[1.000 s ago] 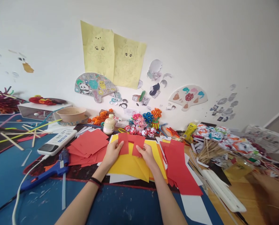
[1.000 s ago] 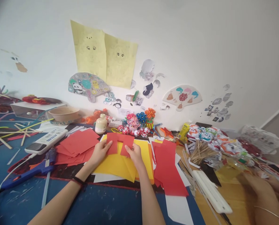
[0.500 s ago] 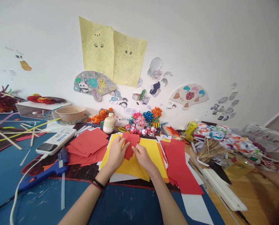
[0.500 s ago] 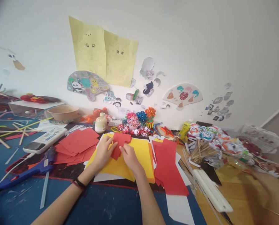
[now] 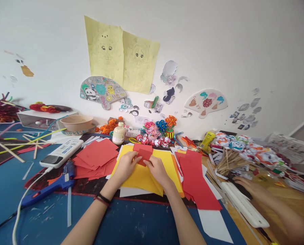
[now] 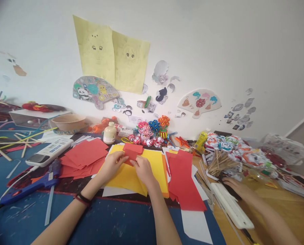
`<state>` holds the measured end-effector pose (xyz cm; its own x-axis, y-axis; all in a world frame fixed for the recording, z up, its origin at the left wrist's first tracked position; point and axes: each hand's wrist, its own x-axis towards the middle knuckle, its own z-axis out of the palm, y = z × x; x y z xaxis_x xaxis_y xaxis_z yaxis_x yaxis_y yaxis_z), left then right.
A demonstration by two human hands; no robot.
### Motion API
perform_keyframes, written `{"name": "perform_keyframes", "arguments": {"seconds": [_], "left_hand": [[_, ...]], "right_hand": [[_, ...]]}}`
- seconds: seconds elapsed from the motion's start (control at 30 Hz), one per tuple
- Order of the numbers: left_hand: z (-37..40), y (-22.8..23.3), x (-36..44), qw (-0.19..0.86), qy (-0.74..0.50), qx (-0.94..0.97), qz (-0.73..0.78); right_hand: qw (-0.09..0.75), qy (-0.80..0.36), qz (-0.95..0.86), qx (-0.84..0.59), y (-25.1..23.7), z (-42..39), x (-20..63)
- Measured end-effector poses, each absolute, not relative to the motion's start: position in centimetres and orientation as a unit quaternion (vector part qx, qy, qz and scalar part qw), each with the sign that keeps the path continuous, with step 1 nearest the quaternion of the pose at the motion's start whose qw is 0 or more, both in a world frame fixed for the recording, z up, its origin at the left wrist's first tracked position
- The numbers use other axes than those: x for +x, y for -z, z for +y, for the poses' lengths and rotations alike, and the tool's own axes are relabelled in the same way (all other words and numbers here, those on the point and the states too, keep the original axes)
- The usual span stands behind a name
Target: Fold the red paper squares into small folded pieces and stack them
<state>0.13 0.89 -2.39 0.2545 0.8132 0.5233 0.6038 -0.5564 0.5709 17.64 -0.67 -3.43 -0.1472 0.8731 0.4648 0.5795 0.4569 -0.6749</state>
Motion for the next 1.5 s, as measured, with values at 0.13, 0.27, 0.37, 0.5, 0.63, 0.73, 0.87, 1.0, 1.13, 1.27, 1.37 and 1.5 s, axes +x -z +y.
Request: {"name": "perform_keyframes", "arguments": {"seconds": [0.13,0.27,0.37,0.5,0.63,0.73,0.87,1.0,1.13,1.27,1.37,1.5], "left_hand": [[1.1,2.4,-0.3,0.151,-0.402,0.771,0.471],[1.5,2.2,-1.0,0.256,-0.460,0.712,0.464],[1.5,1.9,-0.8,0.391,-0.516,0.629,0.430],[1.6,2.1,0.4,0.482,-0.506,0.593,0.400],[2.5,2.2,-0.7,0.415,-0.496,0.629,0.430],[2.9,1.9,-3.2,0.209,-0.448,0.646,0.581],[2.6,1.3,-5.5,0.022,-0.332,0.634,0.698],[2.5,1.5,-5.7,0.024,-0.293,0.627,0.721],[2.5,2.1,-5.8,-0.040,-0.271,0.619,0.736],[2.1,2.5,-6.3,-0.116,-0.251,0.604,0.748],[2.0,2.4,-6.5,-0.118,-0.228,0.618,0.743],[2.0,2.3,-6.8,-0.102,-0.218,0.659,0.713]], "right_hand": [[0.416,-0.173,-0.738,-0.502,3.7,-0.5,17.8],[0.448,-0.209,-0.715,-0.494,3.2,-0.6,17.6],[0.513,-0.279,-0.659,-0.475,2.9,-0.6,16.9],[0.552,-0.363,-0.583,-0.473,3.2,-0.1,15.8],[0.591,-0.346,-0.535,-0.494,2.2,1.9,16.7],[0.517,-0.373,-0.540,-0.550,0.2,4.5,18.5],[0.410,-0.411,-0.560,-0.591,-1.3,7.6,19.9],[0.331,-0.413,-0.566,-0.632,-0.9,8.7,19.5],[0.294,-0.359,-0.572,-0.676,-0.7,8.8,18.8],[0.306,-0.244,-0.578,-0.716,-1.2,7.8,19.0],[0.342,-0.151,-0.582,-0.722,-0.7,5.6,18.9],[0.401,-0.052,-0.619,-0.673,1.8,2.1,17.6]]}}
